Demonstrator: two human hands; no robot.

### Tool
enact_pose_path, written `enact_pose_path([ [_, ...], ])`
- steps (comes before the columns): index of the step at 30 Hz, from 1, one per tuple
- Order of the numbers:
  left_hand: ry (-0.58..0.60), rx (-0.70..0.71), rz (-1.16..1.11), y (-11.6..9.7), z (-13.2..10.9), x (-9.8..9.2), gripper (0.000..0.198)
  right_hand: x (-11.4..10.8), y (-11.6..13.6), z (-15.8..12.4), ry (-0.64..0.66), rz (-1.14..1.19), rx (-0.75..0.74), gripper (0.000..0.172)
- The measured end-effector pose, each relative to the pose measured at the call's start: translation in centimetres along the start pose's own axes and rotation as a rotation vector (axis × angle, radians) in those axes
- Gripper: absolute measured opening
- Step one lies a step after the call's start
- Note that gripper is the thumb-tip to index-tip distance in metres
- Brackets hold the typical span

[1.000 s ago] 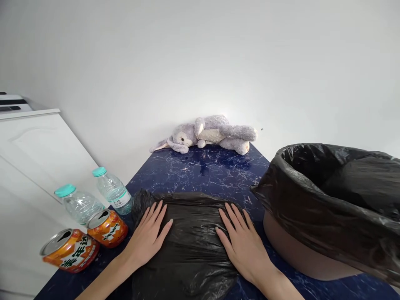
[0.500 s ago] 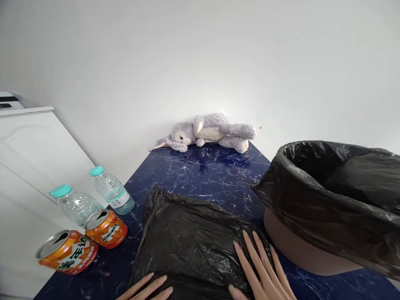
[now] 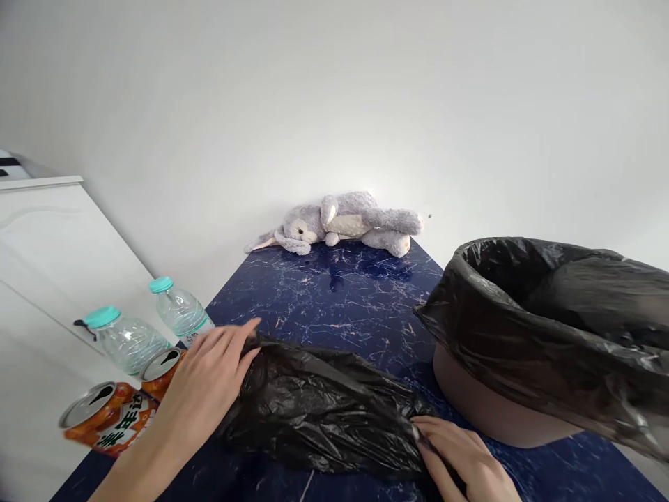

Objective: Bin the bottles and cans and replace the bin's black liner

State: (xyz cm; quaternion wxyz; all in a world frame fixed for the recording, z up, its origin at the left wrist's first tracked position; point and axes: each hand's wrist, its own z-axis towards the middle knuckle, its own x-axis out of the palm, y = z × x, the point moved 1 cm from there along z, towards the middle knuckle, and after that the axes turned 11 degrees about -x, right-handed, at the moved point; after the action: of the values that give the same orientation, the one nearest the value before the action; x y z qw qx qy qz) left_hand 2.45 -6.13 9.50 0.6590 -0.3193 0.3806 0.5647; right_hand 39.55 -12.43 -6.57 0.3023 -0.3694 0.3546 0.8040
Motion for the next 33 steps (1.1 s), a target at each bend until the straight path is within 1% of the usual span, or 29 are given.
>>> enact_pose_path([
  [1, -0.07, 0.02, 0.014, -1.0, 0.3, -0.1, 0.042, 0.3, 0.2, 0.4, -0.039, -0.01, 0.056, 0.044],
  [2, -0.116, 0.068, -0.002, -2.1, 0.2, -0.3, 0.046, 0.6, 0.4, 0.8, -0.077, -0.028, 0.102, 0.049],
  [3, -0.13, 0.152, -0.038, -3.3, -0.2, -0.4, 0.051, 0.8, 0.7, 1.3, -0.105, -0.048, 0.132, 0.054],
  [4, -0.11, 0.273, -0.084, -4.5, -0.8, -0.5, 0.054, 0.8, 1.0, 1.8, -0.13, -0.071, 0.152, 0.056],
  [6, 0.015, 0.515, -0.15, -6.7, -2.0, -0.2, 0.053, 0.3, 2.1, 2.9, -0.173, -0.133, 0.15, 0.055],
  [7, 0.09, 0.583, -0.162, -7.5, -2.4, 0.2, 0.05, -0.1, 2.8, 3.4, -0.202, -0.177, 0.129, 0.052],
  [8, 0.159, 0.606, -0.162, -8.0, -2.7, 0.8, 0.049, -0.5, 3.7, 4.0, -0.238, -0.226, 0.097, 0.047],
  [9, 0.215, 0.591, -0.153, -8.4, -2.8, 1.7, 0.051, -0.9, 4.7, 4.6, -0.271, -0.266, 0.042, 0.044],
  [10, 0.261, 0.555, -0.143, -8.6, -2.9, 2.7, 0.056, -1.2, 5.7, 5.1, -0.295, -0.295, -0.011, 0.045],
  [11, 0.294, 0.515, -0.139, -8.6, -2.8, 3.9, 0.06, -1.2, 6.5, 5.6, -0.303, -0.311, -0.071, 0.05],
  [13, 0.343, 0.452, -0.147, -8.3, -2.7, 6.1, 0.063, -0.7, 7.6, 6.3, -0.263, -0.337, -0.189, 0.063],
  [15, 0.383, 0.391, -0.169, -7.6, -2.6, 8.1, 0.065, 0.7, 7.5, 6.7, -0.178, -0.369, -0.272, 0.071],
  [17, 0.424, 0.322, -0.185, -6.4, -2.5, 9.5, 0.067, 2.4, 6.2, 6.7, -0.089, -0.389, -0.28, 0.076],
  [19, 0.465, 0.249, -0.184, -4.8, -2.4, 10.5, 0.067, 3.7, 4.4, 6.6, -0.007, -0.362, -0.228, 0.077],
  [22, 0.459, 0.164, -0.163, -1.6, -2.0, 11.5, 0.065, 4.6, 2.4, 6.5, 0.12, -0.284, -0.146, 0.071],
  [24, 0.42, 0.132, -0.147, 0.4, -1.8, 11.9, 0.064, 4.6, 1.8, 6.7, 0.173, -0.255, -0.123, 0.067],
  [26, 0.394, 0.111, -0.134, 1.8, -1.8, 12.3, 0.064, 4.4, 1.6, 7.0, 0.202, -0.231, -0.111, 0.066],
  [29, 0.381, 0.078, -0.116, 2.7, -2.0, 12.7, 0.063, 4.2, 1.2, 7.7, 0.249, -0.179, -0.089, 0.063],
  [33, 0.338, 0.056, -0.101, 2.5, -2.3, 13.0, 0.064, 4.2, 0.0, 8.9, 0.323, -0.131, -0.082, 0.059],
])
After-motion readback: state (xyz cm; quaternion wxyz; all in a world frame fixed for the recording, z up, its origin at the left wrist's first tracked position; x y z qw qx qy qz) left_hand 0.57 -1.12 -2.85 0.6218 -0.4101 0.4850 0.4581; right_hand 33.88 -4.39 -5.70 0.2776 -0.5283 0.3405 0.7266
